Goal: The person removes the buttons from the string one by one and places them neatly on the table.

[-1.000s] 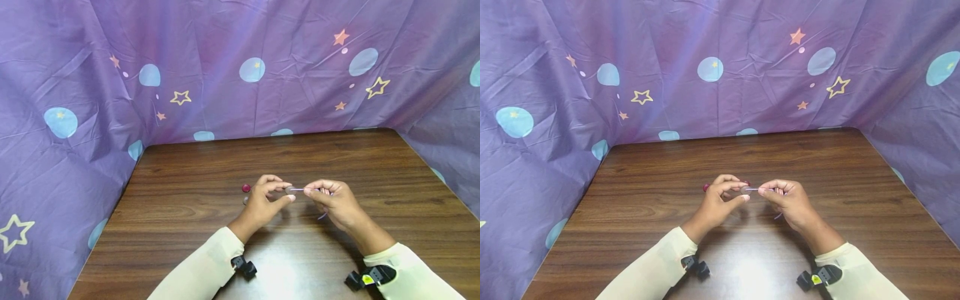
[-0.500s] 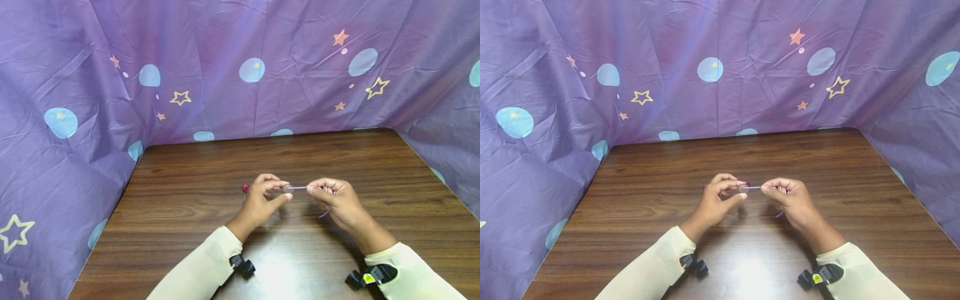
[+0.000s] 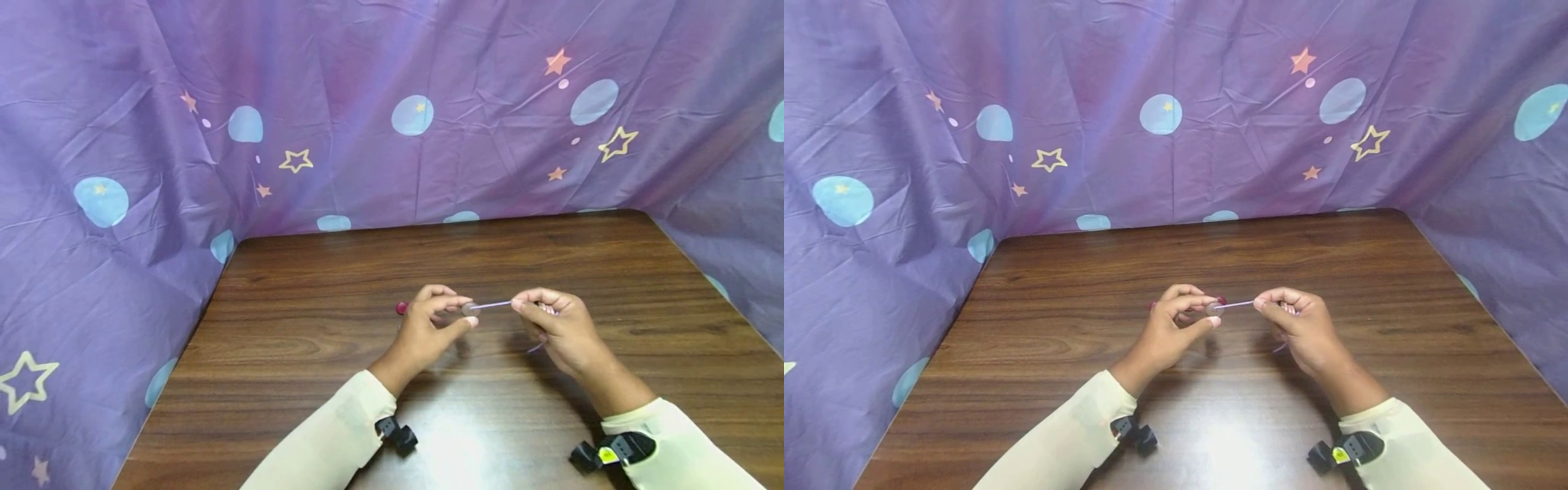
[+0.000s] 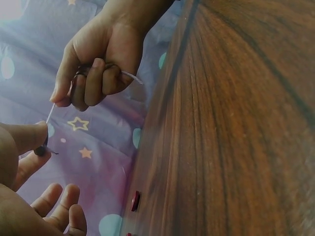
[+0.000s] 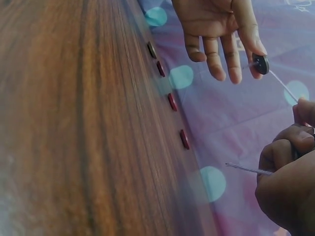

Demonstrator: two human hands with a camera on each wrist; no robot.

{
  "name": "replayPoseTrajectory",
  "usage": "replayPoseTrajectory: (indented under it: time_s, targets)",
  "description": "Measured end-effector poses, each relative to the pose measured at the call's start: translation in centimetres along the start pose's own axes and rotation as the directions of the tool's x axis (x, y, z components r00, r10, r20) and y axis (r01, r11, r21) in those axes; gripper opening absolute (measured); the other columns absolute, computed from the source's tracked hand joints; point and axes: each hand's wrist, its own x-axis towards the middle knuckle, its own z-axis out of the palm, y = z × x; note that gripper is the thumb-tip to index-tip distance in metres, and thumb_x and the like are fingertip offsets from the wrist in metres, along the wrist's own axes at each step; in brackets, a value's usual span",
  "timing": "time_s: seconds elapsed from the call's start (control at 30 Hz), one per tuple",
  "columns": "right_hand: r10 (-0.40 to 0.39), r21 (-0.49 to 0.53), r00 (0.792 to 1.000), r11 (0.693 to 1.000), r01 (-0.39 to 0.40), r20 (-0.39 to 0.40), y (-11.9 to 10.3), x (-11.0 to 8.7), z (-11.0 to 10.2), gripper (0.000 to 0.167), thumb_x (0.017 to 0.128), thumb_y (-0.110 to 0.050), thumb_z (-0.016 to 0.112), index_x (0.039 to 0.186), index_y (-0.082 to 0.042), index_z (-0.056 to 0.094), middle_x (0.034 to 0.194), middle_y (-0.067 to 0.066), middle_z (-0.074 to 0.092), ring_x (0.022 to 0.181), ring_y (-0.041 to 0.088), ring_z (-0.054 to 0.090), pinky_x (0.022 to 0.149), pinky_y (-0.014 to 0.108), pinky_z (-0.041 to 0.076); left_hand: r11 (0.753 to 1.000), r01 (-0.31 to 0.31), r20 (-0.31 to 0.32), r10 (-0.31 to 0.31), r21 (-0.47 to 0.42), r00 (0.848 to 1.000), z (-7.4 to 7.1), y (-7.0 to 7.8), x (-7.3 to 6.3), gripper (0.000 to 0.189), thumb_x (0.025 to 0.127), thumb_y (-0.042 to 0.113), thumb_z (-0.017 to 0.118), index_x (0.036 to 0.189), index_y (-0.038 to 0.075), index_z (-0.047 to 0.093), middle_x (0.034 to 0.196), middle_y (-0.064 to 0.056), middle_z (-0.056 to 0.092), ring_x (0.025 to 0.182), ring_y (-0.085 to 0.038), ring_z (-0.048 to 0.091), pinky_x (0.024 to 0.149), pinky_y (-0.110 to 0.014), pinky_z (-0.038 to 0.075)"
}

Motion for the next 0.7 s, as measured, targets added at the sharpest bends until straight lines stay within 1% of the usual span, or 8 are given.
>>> replayPoseTrajectory:
  time_s: [0.13,0.27,0.43,0.6,0.7]
  targets:
    - [-0.019,0.014,1.0,1.0,0.02,-0.018,0.02,-0.16,-0.16,0.038,0.104,0.016,0.055,0.093,-0.011,0.08,0.067,-0.009,0.059,0.057,0.024,0.02,0.054,0.04,0.011,1.0,0.002,0.003,-0.002,0.009,1.0,0.06,0.0,-0.08,0.034,0.093,0.02,0.086,0.125,0.009,0.082,0.134,-0.016,0.065,0.115,-0.026,0.072,0.096,-0.051,0.062]
    - [-0.028,0.01,0.999,1.0,0.028,-0.046,-0.01,-0.21,-0.26,0.037,0.104,0.015,0.055,0.093,-0.01,0.08,0.064,-0.009,0.056,0.057,0.025,0.02,0.054,0.04,0.011,1.0,0.0,-0.001,0.0,0.015,1.0,0.07,-0.01,-0.2,0.033,0.093,0.019,0.086,0.125,0.009,0.082,0.134,-0.017,0.065,0.114,-0.027,0.072,0.095,-0.049,0.062]
    - [-0.032,-0.004,0.995,0.999,0.032,-0.091,-0.07,-0.33,-0.48,0.037,0.104,0.015,0.056,0.091,-0.01,0.079,0.062,-0.008,0.055,0.055,0.024,0.022,0.054,0.039,0.013,1.0,-0.002,-0.006,0.002,0.016,1.0,0.06,-0.09,-0.26,0.033,0.093,0.02,0.086,0.125,0.009,0.082,0.134,-0.017,0.065,0.114,-0.028,0.072,0.095,-0.05,0.062]
    - [-0.051,-0.01,0.994,0.999,0.05,-0.101,-0.02,-0.63,-0.8,0.038,0.104,0.016,0.053,0.091,-0.01,0.078,0.06,-0.008,0.052,0.056,0.025,0.02,0.053,0.039,0.012,1.0,-0.007,-0.008,0.007,0.002,1.0,-0.04,-0.32,-0.4,0.036,0.092,0.017,0.086,0.125,0.005,0.081,0.131,-0.017,0.065,0.115,-0.028,0.071,0.096,-0.053,0.062]
    - [-0.057,-0.012,0.993,0.998,0.056,-0.103,0.02,-0.71,-0.93,0.038,0.104,0.016,0.053,0.091,-0.01,0.078,0.06,-0.008,0.051,0.057,0.026,0.019,0.053,0.039,0.011,1.0,-0.005,-0.008,0.005,-0.011,1.0,-0.14,-0.43,-0.48,0.037,0.091,0.015,0.086,0.126,0.004,0.081,0.131,-0.017,0.065,0.115,-0.026,0.068,0.097,-0.055,0.062]
